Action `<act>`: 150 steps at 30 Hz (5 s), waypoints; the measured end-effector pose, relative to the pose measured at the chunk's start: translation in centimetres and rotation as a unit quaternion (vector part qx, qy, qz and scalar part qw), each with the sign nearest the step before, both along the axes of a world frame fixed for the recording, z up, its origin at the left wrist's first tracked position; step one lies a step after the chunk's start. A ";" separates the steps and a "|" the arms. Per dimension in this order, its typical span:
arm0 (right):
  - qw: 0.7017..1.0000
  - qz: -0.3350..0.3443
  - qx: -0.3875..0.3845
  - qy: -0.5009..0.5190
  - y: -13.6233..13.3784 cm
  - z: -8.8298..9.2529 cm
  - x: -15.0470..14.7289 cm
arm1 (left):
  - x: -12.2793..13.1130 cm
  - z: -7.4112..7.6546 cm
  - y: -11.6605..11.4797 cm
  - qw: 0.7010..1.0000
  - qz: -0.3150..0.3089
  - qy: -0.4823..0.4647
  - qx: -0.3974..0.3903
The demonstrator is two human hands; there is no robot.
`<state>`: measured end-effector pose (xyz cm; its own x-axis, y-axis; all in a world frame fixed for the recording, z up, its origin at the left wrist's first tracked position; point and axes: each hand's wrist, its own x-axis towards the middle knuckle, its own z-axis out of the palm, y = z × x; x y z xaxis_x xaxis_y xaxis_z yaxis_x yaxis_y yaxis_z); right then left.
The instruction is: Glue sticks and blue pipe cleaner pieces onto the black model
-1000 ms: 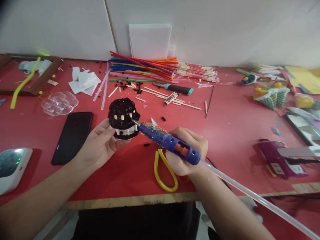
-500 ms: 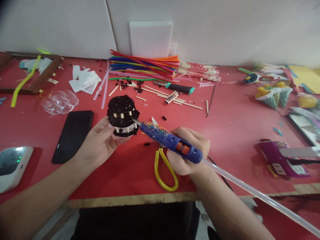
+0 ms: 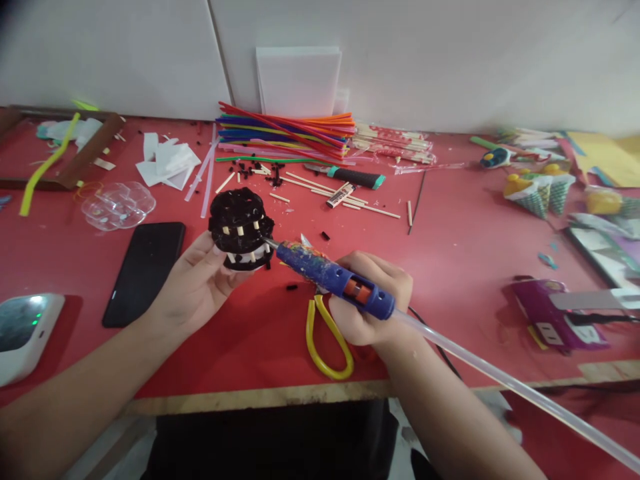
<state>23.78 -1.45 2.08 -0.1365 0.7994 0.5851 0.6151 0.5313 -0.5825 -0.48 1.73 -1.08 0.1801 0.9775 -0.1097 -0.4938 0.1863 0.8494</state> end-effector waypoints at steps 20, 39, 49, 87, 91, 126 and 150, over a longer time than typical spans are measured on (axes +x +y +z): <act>0.986 -0.058 -0.076 -0.140 1.3 0.6 3.0 | -0.1 0.2 0.6 0.992 0.029 -0.126 0.006; 0.923 -0.081 -0.189 -0.324 6.6 -0.1 1.8 | 0.2 0.4 -0.3 0.991 0.002 -0.131 -0.039; 0.966 -0.034 -0.164 -0.196 7.7 0.7 -1.2 | 0.2 0.9 -0.5 0.992 -0.001 -0.128 -0.019; 0.913 0.090 -0.278 0.284 3.5 2.3 -5.4 | 0.2 1.0 -1.0 0.997 0.040 -0.067 -0.022; 0.907 0.137 -0.245 0.313 3.6 1.8 -4.7 | 0.2 1.1 -1.0 0.996 0.021 -0.083 -0.020; 0.990 0.118 0.065 0.042 4.7 1.5 -3.0 | 0.2 1.1 -1.0 0.993 0.004 -0.100 -0.057; 0.952 0.239 -0.186 0.050 4.2 1.2 -3.4 | 0.0 0.3 -0.7 0.991 0.121 0.062 -0.006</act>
<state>20.34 2.79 3.29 -0.4950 0.8144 0.3030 0.2860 0.4820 -0.8282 -0.45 1.05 -0.74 -0.0744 0.9890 -0.1276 -0.4165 0.0855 0.9051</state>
